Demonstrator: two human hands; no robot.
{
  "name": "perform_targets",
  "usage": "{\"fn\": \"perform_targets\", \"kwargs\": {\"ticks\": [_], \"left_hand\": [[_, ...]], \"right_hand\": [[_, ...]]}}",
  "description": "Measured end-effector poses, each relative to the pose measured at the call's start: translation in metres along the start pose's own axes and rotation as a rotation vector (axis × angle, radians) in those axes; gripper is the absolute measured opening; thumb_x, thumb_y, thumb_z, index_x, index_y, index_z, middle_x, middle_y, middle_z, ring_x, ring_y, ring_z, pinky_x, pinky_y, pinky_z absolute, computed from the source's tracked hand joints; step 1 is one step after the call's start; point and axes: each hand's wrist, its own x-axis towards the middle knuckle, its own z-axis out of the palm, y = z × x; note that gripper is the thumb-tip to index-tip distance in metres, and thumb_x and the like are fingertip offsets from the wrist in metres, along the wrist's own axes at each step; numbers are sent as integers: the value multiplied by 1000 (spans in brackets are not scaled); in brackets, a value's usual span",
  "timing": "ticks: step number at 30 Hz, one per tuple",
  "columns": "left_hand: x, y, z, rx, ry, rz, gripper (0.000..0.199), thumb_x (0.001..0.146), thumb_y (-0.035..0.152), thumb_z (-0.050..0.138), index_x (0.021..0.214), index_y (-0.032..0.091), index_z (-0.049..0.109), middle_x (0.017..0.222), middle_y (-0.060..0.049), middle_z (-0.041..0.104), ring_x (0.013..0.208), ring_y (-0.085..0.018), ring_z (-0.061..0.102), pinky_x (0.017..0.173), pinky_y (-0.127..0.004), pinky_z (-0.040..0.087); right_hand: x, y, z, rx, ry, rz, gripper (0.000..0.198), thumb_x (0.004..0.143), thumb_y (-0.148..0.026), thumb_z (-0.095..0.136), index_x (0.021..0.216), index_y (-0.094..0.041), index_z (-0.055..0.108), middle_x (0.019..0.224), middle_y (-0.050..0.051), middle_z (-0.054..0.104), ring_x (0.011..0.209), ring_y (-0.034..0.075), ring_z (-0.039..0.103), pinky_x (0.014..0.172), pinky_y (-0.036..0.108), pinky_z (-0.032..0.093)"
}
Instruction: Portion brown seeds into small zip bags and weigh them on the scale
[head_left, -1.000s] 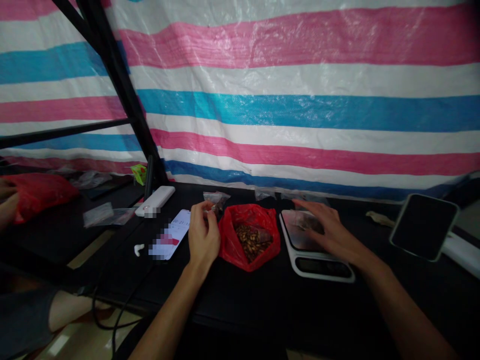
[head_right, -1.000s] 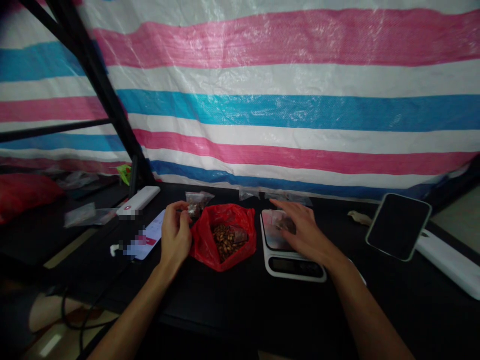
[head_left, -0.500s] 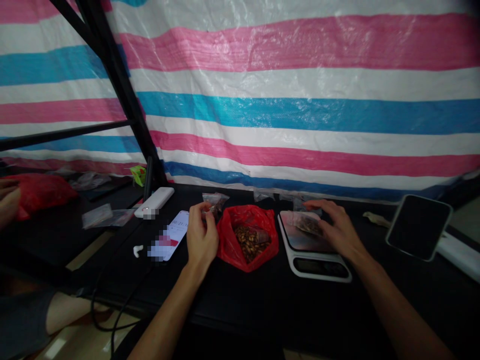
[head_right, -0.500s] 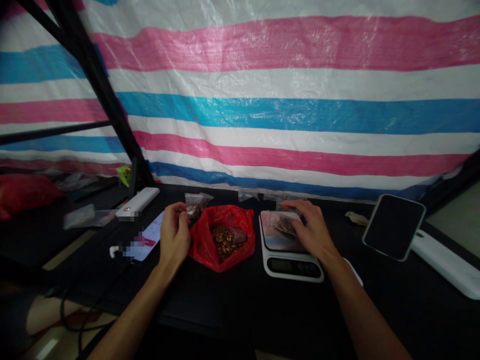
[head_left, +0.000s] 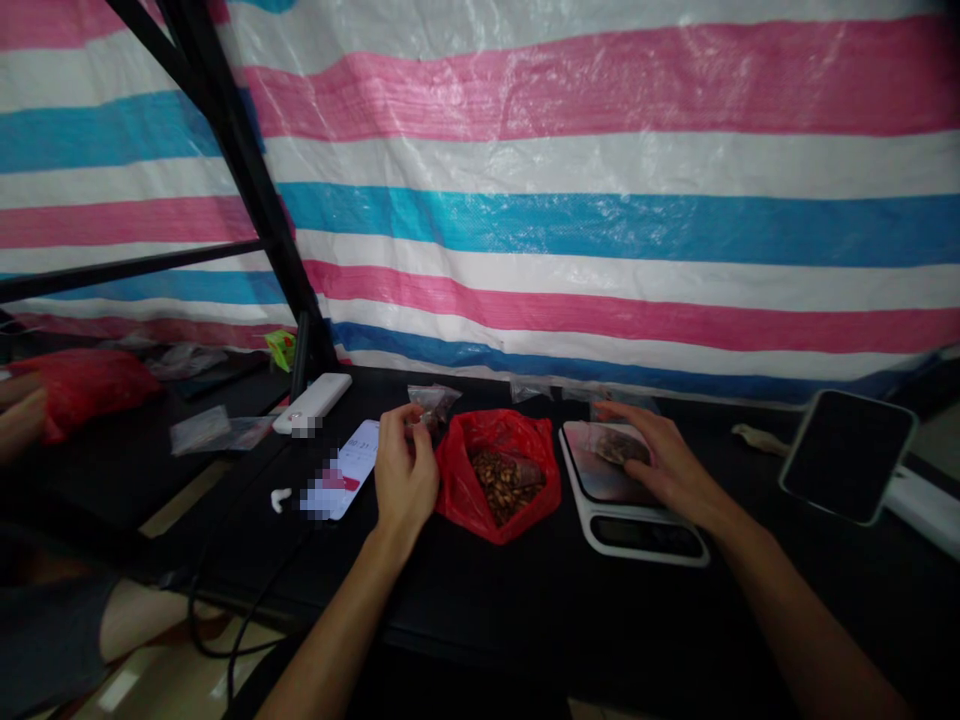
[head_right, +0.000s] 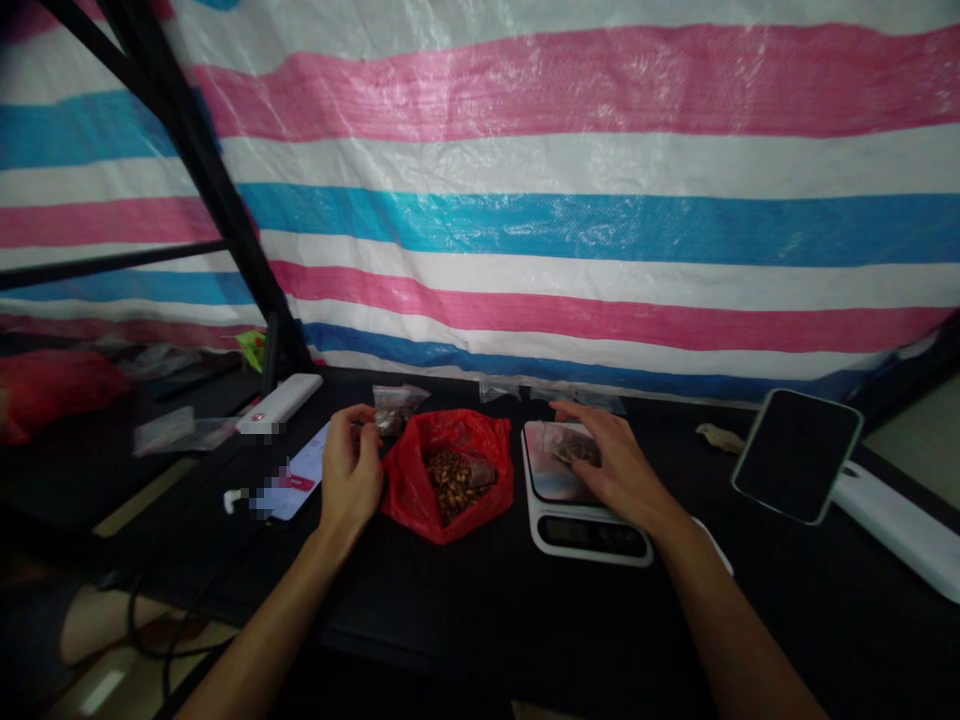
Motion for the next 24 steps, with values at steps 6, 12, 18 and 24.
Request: {"fn": "perform_targets", "kwargs": {"ticks": [6, 12, 18, 24], "left_hand": [[1, 0, 0, 3, 12, -1, 16, 99, 25, 47, 111, 23, 58, 107, -5, 62, 93, -22, 61, 83, -37, 47], [1, 1, 0, -11, 13, -5, 16, 99, 24, 48, 111, 23, 58, 108, -5, 62, 91, -21, 61, 80, -35, 47], [0, -1, 3, -13, 27, 11, 16, 99, 23, 47, 111, 23, 58, 108, -5, 62, 93, -21, 61, 81, -35, 48], [-1, -1, 4, -26, 9, 8, 17, 101, 24, 46, 112, 23, 58, 110, -7, 63, 96, -22, 62, 84, -36, 49]], "right_hand": [[0, -1, 0, -39, -15, -15, 67, 80, -21, 61, 146, -31, 53, 134, 8, 68, 127, 34, 59, 109, 56, 39], [1, 2, 5, -97, -2, -31, 54, 89, -33, 65, 143, -29, 56, 127, 10, 71, 119, 34, 64, 106, 58, 43], [4, -10, 14, -70, 72, -40, 41, 98, -28, 57, 139, -26, 60, 121, 10, 71, 110, 29, 67, 98, 50, 53], [2, -63, 37, -160, 44, -361, 50, 101, -15, 50, 150, -27, 51, 126, 10, 71, 112, 26, 65, 100, 46, 50]]}}
